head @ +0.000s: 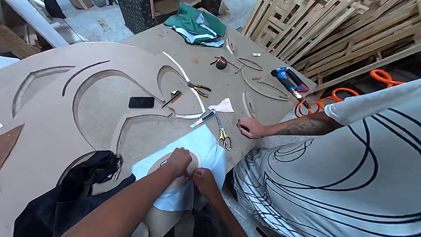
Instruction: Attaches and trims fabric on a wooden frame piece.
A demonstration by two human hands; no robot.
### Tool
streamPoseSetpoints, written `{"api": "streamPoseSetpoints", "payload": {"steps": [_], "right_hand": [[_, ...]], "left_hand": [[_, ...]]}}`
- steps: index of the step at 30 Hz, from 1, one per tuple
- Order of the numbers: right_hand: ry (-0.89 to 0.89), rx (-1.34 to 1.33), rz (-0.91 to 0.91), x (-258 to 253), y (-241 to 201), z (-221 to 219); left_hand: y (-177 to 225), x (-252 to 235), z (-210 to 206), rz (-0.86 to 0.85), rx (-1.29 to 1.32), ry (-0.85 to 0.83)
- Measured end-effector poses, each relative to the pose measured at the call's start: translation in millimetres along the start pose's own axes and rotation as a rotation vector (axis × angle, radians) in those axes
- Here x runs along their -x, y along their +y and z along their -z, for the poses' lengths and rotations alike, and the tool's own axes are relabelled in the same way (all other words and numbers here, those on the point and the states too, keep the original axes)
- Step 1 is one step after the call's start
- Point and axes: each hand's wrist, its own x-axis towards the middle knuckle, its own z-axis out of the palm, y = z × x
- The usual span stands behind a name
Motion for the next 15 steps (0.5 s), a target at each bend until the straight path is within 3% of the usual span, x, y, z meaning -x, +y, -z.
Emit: {"api": "streamPoseSetpoints", "payload": {"steps": [5, 11, 15], "right_hand": [[-0.105, 0.259, -0.113, -10, -30, 8], [-0.151, 0.394, -0.168, -21, -47, 9], [-0.133, 0.127, -0.087, -19, -31, 13]], "left_hand": [[-9, 1, 5, -0.066, 0.058, -0.066], [3, 14, -14, 0.015, 0.027, 0.148], [-4, 11, -21, -0.013, 0.103, 0.189]]}}
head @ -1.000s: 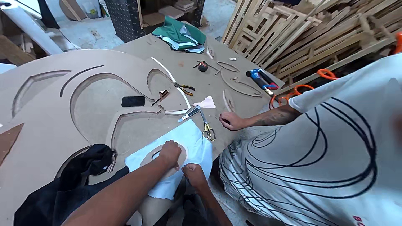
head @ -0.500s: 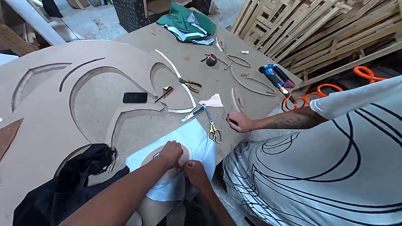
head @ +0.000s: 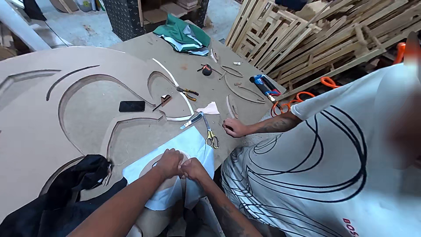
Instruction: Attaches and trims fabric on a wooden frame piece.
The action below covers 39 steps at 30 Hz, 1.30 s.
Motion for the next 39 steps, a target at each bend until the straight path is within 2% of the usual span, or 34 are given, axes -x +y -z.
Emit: {"api": "streamPoseSetpoints", "payload": {"steps": [2, 4, 9, 12, 17, 20, 22, 25, 28, 31, 34, 36, 39], "right_hand": [[0.073, -0.2, 0.099, 16, 19, 3], [0.183, -0.197, 0.195, 38, 38, 5], [0.229, 0.258, 0.273, 75, 59, -20], [0.252, 0.352, 0.284, 73, 61, -24], [0.595, 0.256, 0.312, 69, 50, 29], [0.699, 0.249, 0.244, 52, 27, 69], [0.681, 0.259, 0.225, 41, 6, 79], [0.557, 0.343, 0.272, 33, -26, 72], [0.514, 0.388, 0.247, 19, -36, 70], [0.533, 0.412, 0.2, 2, -40, 86], [0.657, 0.458, 0.158, -15, -42, 117], [0.689, 0.515, 0.183, -28, -48, 132], [0.639, 0.667, 0.265, -47, -69, 143]], "left_hand": [[0, -2, 2, 0.009, 0.016, -0.014], [-2, -3, 7, 0.017, 0.03, -0.026], [-3, -6, 8, -0.007, 0.053, -0.074], [-2, -5, 9, 0.001, 0.036, -0.086], [1, -3, 10, 0.024, 0.046, -0.065], [5, 0, 13, 0.065, 0.058, -0.041], [10, 4, 10, 0.091, 0.074, 0.008], [20, 17, -4, 0.137, 0.093, 0.161], [26, 28, -21, 0.178, 0.138, 0.27], [28, 35, -20, 0.196, 0.161, 0.277], [32, 37, -14, 0.211, 0.178, 0.251], [31, 39, -13, 0.212, 0.204, 0.249], [27, 44, -11, 0.201, 0.282, 0.28]]}}
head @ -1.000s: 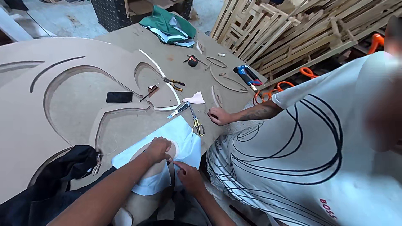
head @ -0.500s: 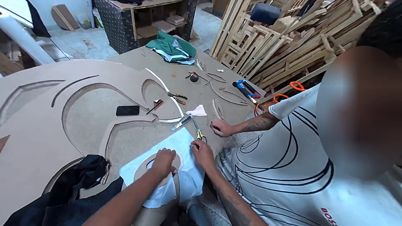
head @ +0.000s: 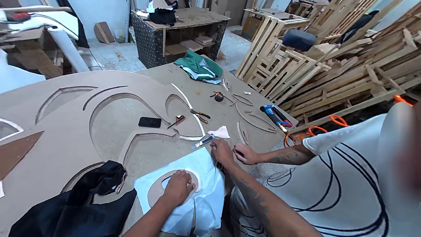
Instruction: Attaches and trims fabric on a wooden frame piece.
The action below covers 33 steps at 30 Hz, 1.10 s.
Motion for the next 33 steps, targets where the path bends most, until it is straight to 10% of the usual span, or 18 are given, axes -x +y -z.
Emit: {"api": "streamPoseSetpoints", "payload": {"steps": [9, 14, 21, 25, 33], "right_hand": [[-0.146, 0.012, -0.272, 44, 22, 5], [-0.056, 0.038, -0.34, 71, 43, -29], [-0.381, -0.246, -0.509, 77, 52, 15], [-0.547, -0.691, -0.288, 87, 33, 70], [-0.629, 0.4, 0.298, -1, -109, 110]], "left_hand": [[-69, 4, 52, 0.184, 0.283, 0.337], [-81, -25, 61, 0.237, 0.193, 0.19], [-66, -53, 47, 0.244, -0.015, -0.03], [-73, -56, 44, 0.229, 0.059, -0.045], [-79, -44, 41, 0.265, 0.136, 0.045]]}}
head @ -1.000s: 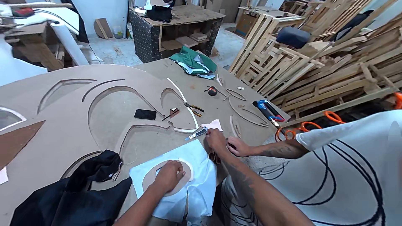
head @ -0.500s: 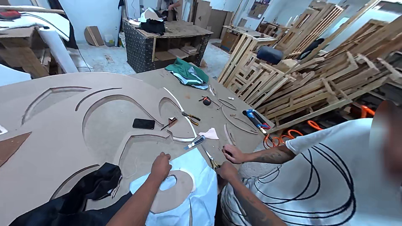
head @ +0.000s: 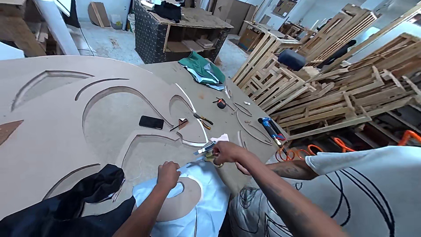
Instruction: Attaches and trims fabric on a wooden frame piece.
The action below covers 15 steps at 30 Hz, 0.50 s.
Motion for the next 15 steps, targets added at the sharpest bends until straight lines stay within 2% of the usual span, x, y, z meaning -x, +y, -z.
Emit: {"api": "streamPoseSetpoints", "payload": {"steps": [8, 11, 15], "right_hand": [[-0.185, 0.56, 0.292, -87, -80, 51], [-0.258, 0.728, 0.29, -100, -115, 60], [-0.266, 0.858, 0.247, -109, -152, 64]], "left_hand": [[-8, -3, -7, 0.005, 0.057, 0.068], [-8, -6, -13, 0.01, 0.083, 0.101], [-9, -9, -15, 0.005, 0.126, 0.123]]}}
